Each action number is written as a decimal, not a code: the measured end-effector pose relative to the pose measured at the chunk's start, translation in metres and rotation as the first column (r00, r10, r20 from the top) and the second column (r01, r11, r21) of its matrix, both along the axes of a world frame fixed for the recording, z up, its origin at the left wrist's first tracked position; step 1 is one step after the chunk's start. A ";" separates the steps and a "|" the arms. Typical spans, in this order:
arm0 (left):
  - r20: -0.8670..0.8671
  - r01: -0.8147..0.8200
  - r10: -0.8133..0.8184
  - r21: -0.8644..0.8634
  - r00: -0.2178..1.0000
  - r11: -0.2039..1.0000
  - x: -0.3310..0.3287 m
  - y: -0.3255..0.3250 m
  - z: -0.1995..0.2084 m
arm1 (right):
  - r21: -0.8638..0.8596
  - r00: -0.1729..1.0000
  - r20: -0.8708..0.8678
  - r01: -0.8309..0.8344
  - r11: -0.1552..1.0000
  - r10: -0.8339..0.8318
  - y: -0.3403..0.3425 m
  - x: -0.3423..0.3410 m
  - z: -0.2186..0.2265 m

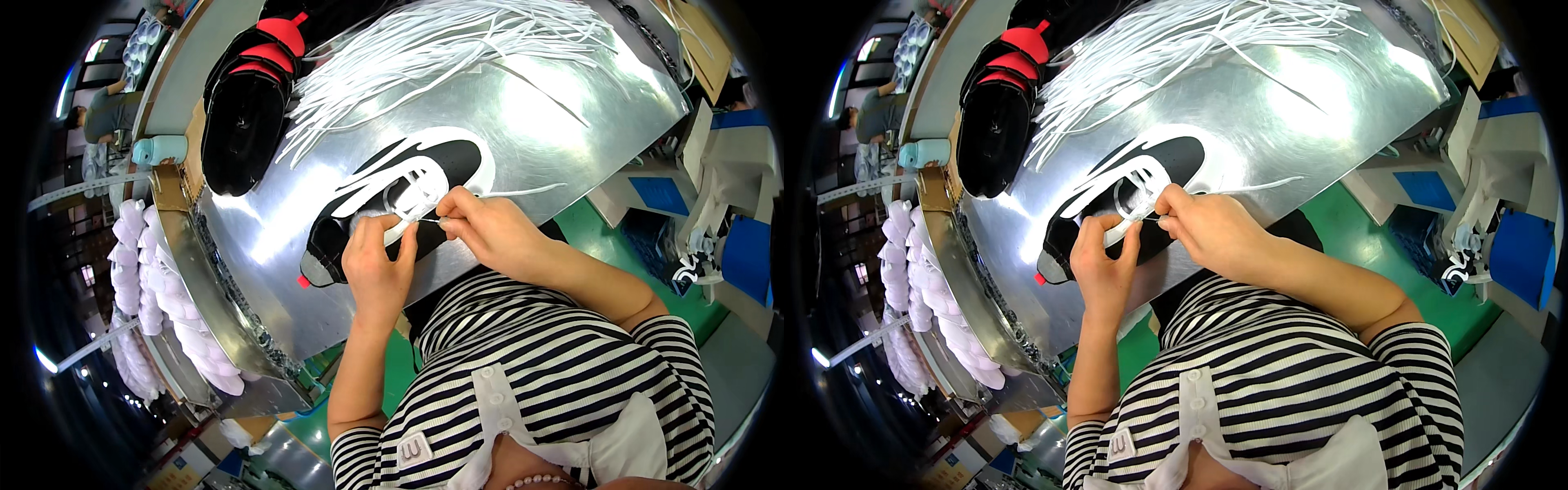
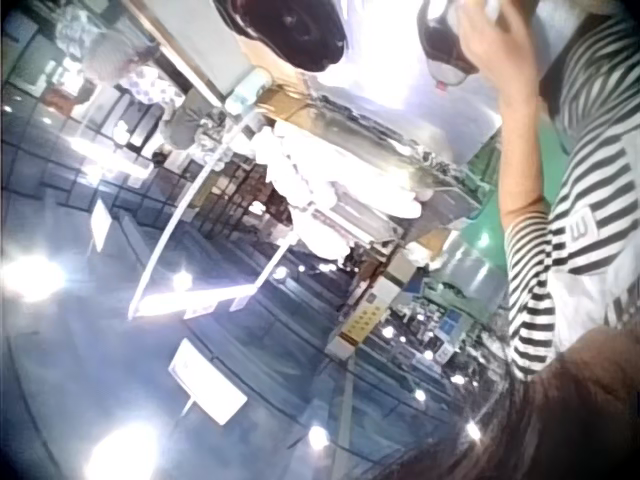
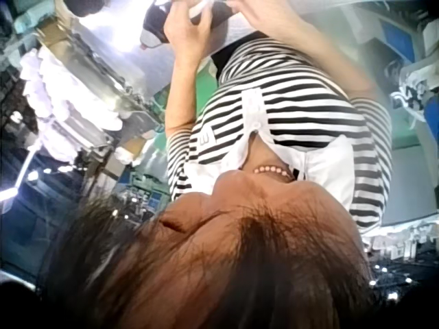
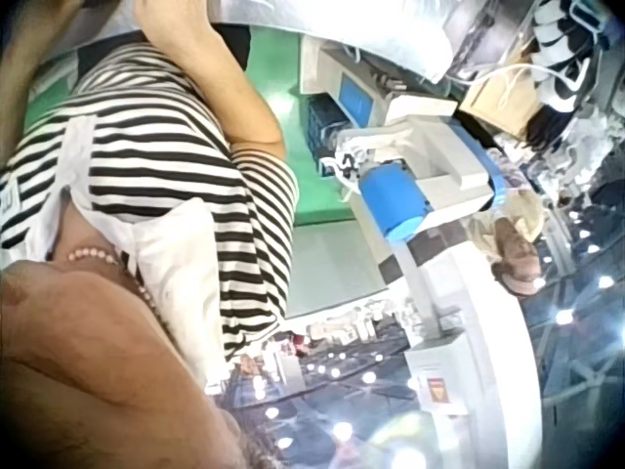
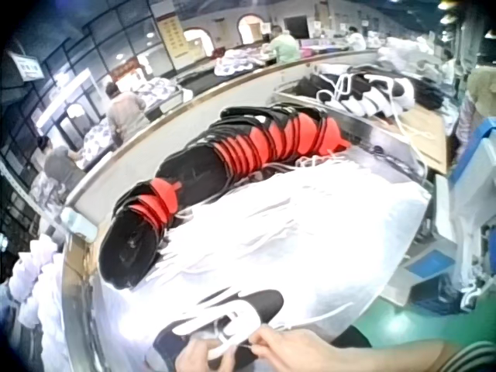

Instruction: The person laces several black and white shoe uppers by hand while standing at a metal work table.

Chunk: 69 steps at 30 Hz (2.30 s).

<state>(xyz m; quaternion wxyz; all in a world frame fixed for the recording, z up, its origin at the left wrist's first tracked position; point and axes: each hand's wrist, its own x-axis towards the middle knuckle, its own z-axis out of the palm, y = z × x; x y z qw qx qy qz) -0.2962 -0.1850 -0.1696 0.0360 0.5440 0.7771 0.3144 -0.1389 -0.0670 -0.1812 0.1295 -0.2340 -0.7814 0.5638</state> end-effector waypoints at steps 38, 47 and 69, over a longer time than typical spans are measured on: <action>-0.283 0.247 -0.225 0.044 0.932 0.968 0.002 -0.011 0.000 | 0.200 0.936 -0.296 -0.134 0.971 0.190 0.021 -0.024 0.013; -0.309 0.231 -0.201 0.062 0.930 0.971 0.003 -0.035 -0.001 | 0.297 0.945 0.075 -0.325 0.898 0.318 0.028 -0.043 0.019; 0.578 -0.061 0.076 -0.045 0.813 0.997 -0.006 -0.024 0.011 | -0.295 0.996 -0.082 0.010 0.956 -0.035 0.028 -0.051 0.013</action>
